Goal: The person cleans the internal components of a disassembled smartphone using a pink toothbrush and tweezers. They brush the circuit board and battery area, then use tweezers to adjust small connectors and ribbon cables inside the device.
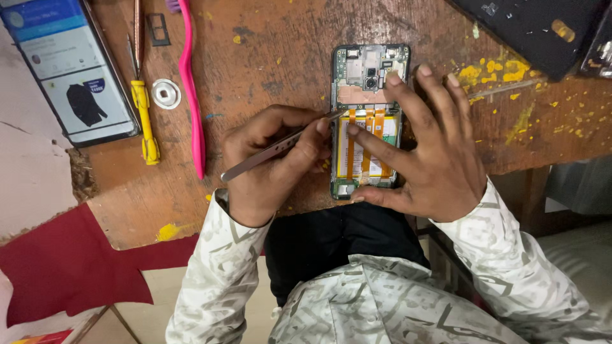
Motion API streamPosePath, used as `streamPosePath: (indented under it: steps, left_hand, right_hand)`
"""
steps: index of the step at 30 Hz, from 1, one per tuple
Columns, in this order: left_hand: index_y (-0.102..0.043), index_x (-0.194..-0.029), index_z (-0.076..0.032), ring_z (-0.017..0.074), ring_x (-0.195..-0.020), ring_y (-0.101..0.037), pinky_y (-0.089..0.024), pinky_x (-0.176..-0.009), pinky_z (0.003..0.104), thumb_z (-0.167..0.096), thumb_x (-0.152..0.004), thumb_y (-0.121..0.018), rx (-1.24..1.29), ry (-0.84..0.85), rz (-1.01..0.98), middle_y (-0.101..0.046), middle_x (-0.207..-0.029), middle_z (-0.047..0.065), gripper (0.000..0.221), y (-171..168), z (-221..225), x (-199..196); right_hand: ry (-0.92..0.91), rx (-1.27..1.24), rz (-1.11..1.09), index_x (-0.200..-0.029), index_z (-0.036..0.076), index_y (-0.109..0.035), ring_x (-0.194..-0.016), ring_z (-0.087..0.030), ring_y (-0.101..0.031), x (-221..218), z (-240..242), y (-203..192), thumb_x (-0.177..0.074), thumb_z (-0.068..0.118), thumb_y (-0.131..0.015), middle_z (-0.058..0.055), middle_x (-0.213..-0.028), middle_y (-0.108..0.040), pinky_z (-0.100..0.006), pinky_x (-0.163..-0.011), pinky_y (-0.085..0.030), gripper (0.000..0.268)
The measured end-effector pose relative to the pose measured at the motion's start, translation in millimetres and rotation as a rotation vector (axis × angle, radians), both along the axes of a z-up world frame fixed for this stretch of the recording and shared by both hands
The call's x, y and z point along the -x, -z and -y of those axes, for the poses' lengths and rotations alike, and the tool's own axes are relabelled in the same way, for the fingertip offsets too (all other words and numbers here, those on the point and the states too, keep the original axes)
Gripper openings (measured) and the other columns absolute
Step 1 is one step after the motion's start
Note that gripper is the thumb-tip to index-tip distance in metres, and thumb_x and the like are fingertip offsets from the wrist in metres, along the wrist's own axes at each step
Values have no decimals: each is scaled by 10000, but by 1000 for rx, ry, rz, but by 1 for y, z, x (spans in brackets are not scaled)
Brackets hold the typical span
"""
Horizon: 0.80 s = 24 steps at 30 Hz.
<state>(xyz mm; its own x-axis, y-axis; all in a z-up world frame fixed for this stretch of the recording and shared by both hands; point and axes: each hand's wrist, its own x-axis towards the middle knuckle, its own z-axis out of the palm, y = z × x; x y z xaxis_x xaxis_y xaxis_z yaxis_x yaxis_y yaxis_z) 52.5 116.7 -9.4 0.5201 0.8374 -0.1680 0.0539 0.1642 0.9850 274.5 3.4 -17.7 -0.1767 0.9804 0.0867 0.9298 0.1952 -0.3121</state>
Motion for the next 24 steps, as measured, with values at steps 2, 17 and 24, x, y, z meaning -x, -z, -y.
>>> streamPosePath:
  steps: [2, 17, 24]
  left_hand:
    - [-695, -1105, 61, 114, -815, -756, -635, -682, 239, -109, -1019, -711, 9, 1, 4, -767, -932, 91, 191, 1, 0, 0]
    - [-688, -1124, 56, 147, -809, -769, -668, -687, 270, -114, -1015, -706, 104, 44, 54, -766, -942, 108, 203, 1, -8, 1]
    - [-692, -1151, 72, 191, -887, -768, -675, -774, 320, -55, -1026, -673, 295, 181, 142, -754, -1020, 124, 180, 2, -36, 4]
  right_hand:
    - [-1, 0, 2, -1504, 373, -589, -1535, -462, -206, 0, 1, 1, -891, 844, -548, -178, -1656, -283, -717, -1234, -192, 774]
    - [-5, 6, -8, -1505, 375, -592, -1539, -467, -207, -1, 1, 0, -908, 809, -574, -178, -1665, -274, -718, -1237, -193, 738]
    - [-13, 6, -18, -1512, 380, -574, -1535, -476, -211, -2, 2, 0, -903, 818, -589, -183, -1658, -277, -727, -1234, -196, 750]
